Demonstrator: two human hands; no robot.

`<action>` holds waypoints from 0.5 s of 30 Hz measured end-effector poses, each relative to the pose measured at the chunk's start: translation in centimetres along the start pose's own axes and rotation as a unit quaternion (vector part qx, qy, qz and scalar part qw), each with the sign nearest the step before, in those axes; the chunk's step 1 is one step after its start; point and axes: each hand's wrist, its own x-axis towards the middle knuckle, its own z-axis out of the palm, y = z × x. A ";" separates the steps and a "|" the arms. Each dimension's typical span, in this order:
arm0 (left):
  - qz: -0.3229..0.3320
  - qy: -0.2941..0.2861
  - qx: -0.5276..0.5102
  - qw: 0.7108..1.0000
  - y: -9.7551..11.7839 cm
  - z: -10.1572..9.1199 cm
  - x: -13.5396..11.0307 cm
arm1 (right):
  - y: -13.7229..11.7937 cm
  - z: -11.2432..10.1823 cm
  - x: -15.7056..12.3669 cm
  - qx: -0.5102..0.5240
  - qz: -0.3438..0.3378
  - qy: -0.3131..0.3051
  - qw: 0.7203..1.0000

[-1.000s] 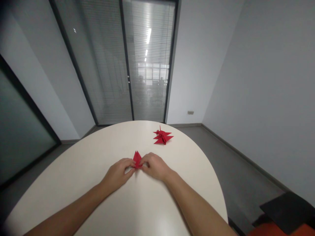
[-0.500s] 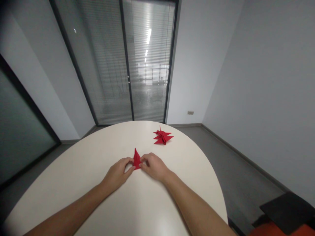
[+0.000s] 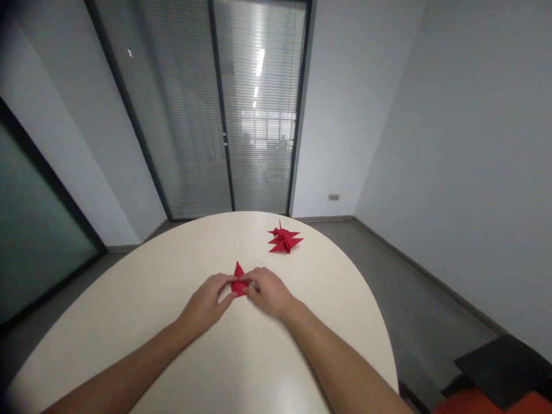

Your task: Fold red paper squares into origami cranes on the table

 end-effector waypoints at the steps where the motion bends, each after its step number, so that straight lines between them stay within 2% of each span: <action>1: 0.006 -0.008 0.005 1.000 0.1 -0.1 0.0 | -0.1 -0.1 0.0 -0.008 -0.007 -0.003 1.000; 8: 0.003 -0.018 0.027 0.999 0.4 -0.3 0.1 | 0.1 -0.2 -0.1 -0.050 -0.041 -0.014 0.998; 15: 0.002 -0.009 0.047 0.999 0.5 -0.5 0.1 | -0.2 -0.4 0.0 -0.043 -0.061 -0.005 0.997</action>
